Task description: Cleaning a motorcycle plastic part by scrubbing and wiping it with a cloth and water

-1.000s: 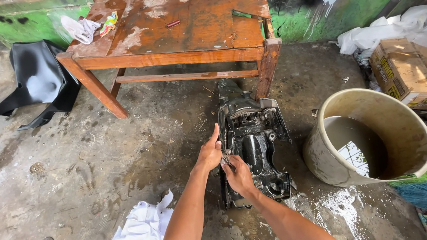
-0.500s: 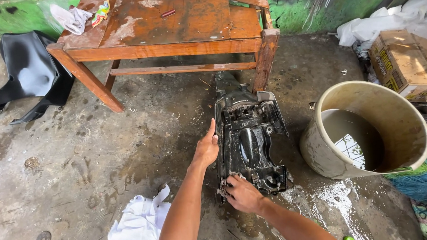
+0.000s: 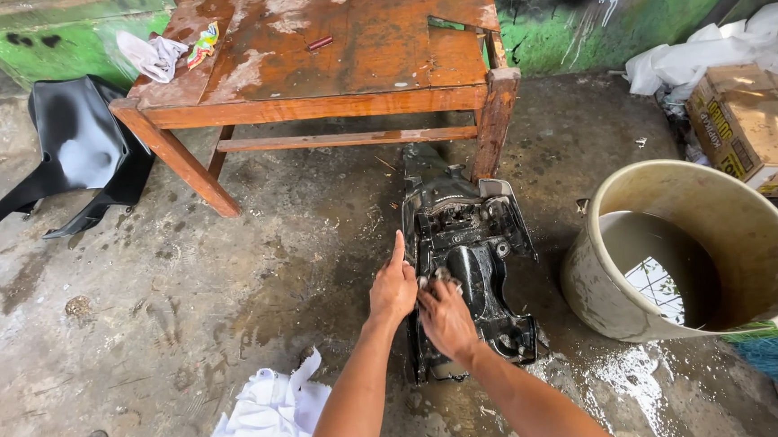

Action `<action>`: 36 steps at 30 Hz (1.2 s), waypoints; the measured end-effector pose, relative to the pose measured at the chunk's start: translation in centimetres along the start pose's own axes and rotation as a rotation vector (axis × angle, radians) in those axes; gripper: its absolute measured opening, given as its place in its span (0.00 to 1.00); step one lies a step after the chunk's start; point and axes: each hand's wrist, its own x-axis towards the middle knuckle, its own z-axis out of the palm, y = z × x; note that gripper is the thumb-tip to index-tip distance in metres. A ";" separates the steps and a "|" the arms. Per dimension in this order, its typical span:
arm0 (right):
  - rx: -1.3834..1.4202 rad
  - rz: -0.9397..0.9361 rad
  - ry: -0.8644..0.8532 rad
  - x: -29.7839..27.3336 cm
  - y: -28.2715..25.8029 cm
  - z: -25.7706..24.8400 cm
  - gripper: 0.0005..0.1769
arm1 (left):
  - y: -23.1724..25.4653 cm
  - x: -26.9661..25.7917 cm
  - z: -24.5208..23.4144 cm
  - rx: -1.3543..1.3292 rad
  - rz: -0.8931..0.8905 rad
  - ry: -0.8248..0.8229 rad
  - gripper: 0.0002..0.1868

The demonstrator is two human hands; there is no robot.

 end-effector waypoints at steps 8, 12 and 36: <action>0.284 0.135 0.156 4.3 2.4 -3.9 0.15 | -1.4 1.0 0.7 -0.014 0.037 0.046 0.36; 0.484 0.286 0.334 7.9 -0.5 -8.8 0.13 | -3.6 2.7 1.9 -0.083 0.070 0.080 0.36; 0.265 0.305 0.251 12.4 -1.7 -6.6 0.32 | -2.8 1.6 0.5 -0.027 0.163 0.071 0.38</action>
